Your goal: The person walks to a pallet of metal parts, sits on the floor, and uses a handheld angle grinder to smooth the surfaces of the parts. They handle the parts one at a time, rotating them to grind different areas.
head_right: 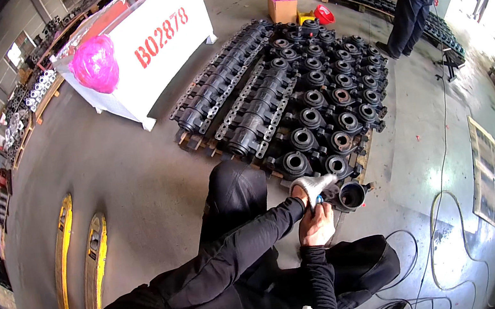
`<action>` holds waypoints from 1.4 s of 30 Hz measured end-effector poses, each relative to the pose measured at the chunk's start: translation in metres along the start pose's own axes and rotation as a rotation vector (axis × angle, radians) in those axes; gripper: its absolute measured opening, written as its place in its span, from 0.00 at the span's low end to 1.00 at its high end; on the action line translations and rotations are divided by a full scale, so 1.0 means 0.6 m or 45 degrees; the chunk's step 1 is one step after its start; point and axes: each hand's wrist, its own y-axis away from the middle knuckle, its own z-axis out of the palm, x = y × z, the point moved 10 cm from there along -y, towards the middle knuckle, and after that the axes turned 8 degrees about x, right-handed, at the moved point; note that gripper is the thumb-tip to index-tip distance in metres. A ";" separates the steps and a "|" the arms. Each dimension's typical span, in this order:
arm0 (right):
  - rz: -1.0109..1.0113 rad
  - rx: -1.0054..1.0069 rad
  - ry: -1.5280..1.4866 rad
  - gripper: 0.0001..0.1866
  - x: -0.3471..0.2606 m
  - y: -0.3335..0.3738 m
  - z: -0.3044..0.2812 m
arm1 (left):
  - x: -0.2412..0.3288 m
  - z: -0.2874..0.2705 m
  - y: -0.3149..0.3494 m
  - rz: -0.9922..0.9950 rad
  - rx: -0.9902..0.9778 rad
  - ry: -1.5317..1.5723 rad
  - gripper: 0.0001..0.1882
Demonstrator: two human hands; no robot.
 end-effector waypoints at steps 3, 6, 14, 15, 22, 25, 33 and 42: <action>0.295 -0.001 0.085 0.15 0.085 -0.035 -0.031 | 0.075 0.071 -0.058 0.049 0.003 -0.108 0.35; 0.445 -0.069 -0.193 0.23 -0.032 0.021 0.022 | -0.136 0.050 0.003 0.086 0.313 0.767 0.28; 0.586 -0.092 -0.023 0.18 0.153 0.010 0.026 | 0.160 -0.041 -0.026 0.053 0.077 0.478 0.22; 0.473 -0.134 -0.033 0.13 0.130 0.007 0.032 | 0.174 -0.074 -0.020 0.280 0.245 -0.025 0.23; 0.146 -0.218 -0.103 0.09 0.010 0.002 -0.002 | 0.097 -0.052 -0.045 -0.044 0.150 2.171 0.25; 0.062 -0.178 -0.088 0.09 0.010 -0.009 -0.031 | 0.115 -0.008 -0.054 -0.444 -0.132 2.285 0.32; 0.046 -0.265 -0.115 0.07 -0.020 0.010 -0.016 | 0.080 -0.011 -0.003 -0.379 -0.132 1.643 0.45; 0.039 -0.187 -0.151 0.08 -0.028 -0.010 -0.041 | 0.078 -0.043 -0.022 -0.132 0.015 0.465 0.13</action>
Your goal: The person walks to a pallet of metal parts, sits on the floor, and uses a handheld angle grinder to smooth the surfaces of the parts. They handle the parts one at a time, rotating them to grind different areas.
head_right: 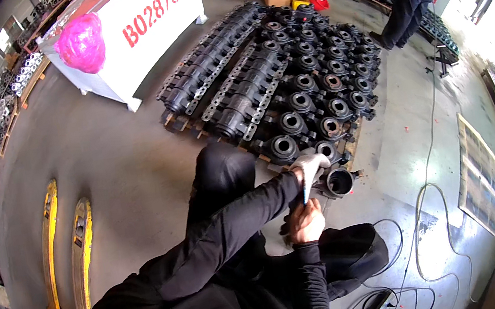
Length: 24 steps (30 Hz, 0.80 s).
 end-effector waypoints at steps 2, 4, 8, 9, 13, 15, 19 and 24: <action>0.017 -0.028 -0.084 0.07 -0.019 0.010 0.010 | -0.034 -0.005 -0.020 0.166 -0.017 -0.869 0.09; -0.021 -0.040 -0.020 0.06 0.000 0.001 -0.001 | -0.012 0.011 -0.036 0.068 -0.046 -1.099 0.12; 0.023 -0.030 0.036 0.07 0.009 -0.006 -0.013 | 0.073 0.029 0.002 0.579 -0.115 -1.691 0.25; 0.016 -0.021 0.039 0.07 0.014 -0.009 -0.019 | 0.091 0.039 0.000 0.609 -0.109 -1.652 0.25; -0.031 -0.026 -0.064 0.08 -0.020 0.004 -0.001 | 0.022 -0.033 -0.010 0.112 -0.004 -0.818 0.25; -0.054 -0.007 -0.047 0.09 -0.012 -0.006 -0.006 | 0.003 -0.024 -0.010 -0.186 0.013 -0.023 0.25; -0.030 -0.025 0.050 0.08 0.015 -0.028 -0.022 | 0.038 0.054 0.040 -0.901 -0.059 1.251 0.25; -0.024 -0.103 -0.065 0.06 -0.021 -0.006 0.004 | -0.062 -0.031 -0.026 -0.526 0.239 0.110 0.15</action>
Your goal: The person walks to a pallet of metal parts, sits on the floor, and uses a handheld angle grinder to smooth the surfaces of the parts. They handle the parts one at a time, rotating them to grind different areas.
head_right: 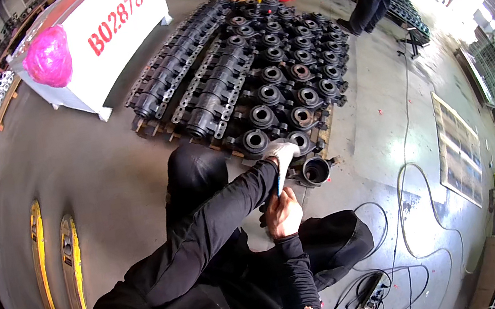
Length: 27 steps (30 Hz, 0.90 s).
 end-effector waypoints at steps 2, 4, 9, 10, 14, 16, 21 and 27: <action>0.045 0.020 -0.021 0.06 0.021 -0.001 -0.018 | 0.058 -0.015 0.050 0.109 0.083 0.419 0.17; 0.002 -0.025 0.029 0.04 0.016 0.004 -0.011 | 0.086 -0.027 0.079 0.233 0.158 0.445 0.20; -0.009 -0.083 -0.188 0.08 0.012 0.023 0.050 | 0.086 -0.008 0.095 1.091 0.497 -0.990 0.27; 0.157 -0.062 -0.210 0.11 0.050 0.026 0.055 | 0.100 -0.008 0.099 0.983 0.444 -0.846 0.27; 0.478 -0.267 0.007 0.19 0.155 0.023 0.041 | 0.122 -0.027 0.131 0.698 0.106 -0.748 0.24; 0.376 -0.001 0.017 0.19 0.161 -0.003 0.003 | 0.075 -0.025 0.086 0.763 0.107 -1.084 0.18; 0.093 0.335 -0.030 0.16 0.092 -0.062 -0.055 | -0.023 0.076 0.045 1.084 -0.140 -1.195 0.14; 0.176 0.124 -0.122 0.24 0.072 -0.065 -0.012 | -0.073 0.078 0.062 0.944 -0.277 -1.299 0.18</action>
